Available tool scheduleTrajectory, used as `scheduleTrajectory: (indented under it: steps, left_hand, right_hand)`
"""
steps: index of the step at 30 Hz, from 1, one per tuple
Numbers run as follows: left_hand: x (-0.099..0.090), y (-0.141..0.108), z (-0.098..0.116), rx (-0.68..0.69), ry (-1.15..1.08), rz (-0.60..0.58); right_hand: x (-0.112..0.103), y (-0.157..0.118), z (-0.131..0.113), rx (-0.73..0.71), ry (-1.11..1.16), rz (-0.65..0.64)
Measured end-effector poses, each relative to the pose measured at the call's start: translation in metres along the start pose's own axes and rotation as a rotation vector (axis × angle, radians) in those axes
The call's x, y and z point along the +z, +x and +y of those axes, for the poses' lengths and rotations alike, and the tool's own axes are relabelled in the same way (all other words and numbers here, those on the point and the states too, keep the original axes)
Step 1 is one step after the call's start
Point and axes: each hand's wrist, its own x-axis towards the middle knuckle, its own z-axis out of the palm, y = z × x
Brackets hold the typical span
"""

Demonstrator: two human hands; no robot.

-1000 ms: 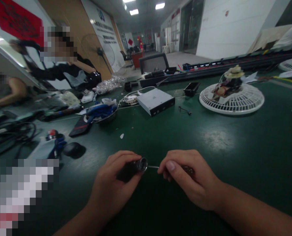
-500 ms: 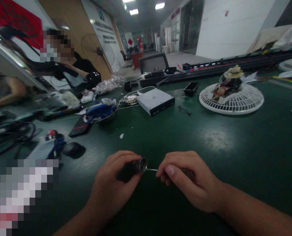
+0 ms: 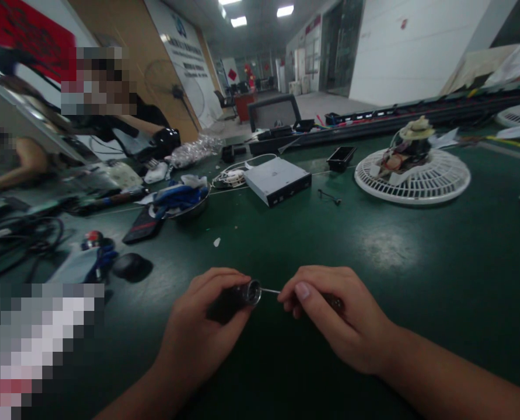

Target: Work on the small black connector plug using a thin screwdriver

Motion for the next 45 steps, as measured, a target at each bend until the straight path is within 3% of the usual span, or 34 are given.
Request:
scheduleTrajectory:
  steps: [4,9,13,18,24,30,33,36,38,40,45]
  left_hand:
    - [0.000,-0.001,0.000,0.022,0.008,-0.007]
    - [0.000,-0.001,0.000,0.015,0.009,0.006]
    - [0.001,0.000,-0.001,0.040,0.013,-0.010]
    - [0.000,-0.001,0.001,0.032,0.010,-0.008]
    - [-0.001,-0.001,0.002,0.049,0.017,-0.024]
    - [-0.001,0.001,0.002,0.014,0.022,-0.033]
    - [0.000,0.001,0.002,0.004,0.014,-0.019]
    - [0.000,0.002,0.002,-0.014,0.002,-0.006]
    - [-0.001,0.002,0.002,-0.020,0.004,0.003]
    - [0.000,0.002,0.003,-0.029,0.009,0.020]
    - [0.000,0.000,0.003,-0.085,0.014,0.039]
  right_hand:
    - [-0.001,0.001,-0.001,-0.007,0.000,-0.074]
    - [0.000,0.001,-0.001,-0.042,-0.091,-0.040]
    - [0.000,0.000,-0.002,-0.056,-0.106,-0.127]
    - [0.001,-0.001,-0.002,-0.044,-0.159,-0.064]
    - [0.000,-0.002,0.000,-0.010,-0.081,-0.084]
    - [0.002,0.000,-0.006,-0.159,-0.193,-0.116]
    - [0.002,-0.003,-0.006,-0.178,-0.192,-0.031]
    - [0.001,-0.007,0.000,-0.110,-0.186,0.149]
    - [0.002,-0.008,0.004,-0.075,-0.169,0.203]
    - [0.003,-0.007,0.006,-0.062,-0.198,0.123]
    - [0.009,0.000,-0.001,0.046,-0.384,-0.246]
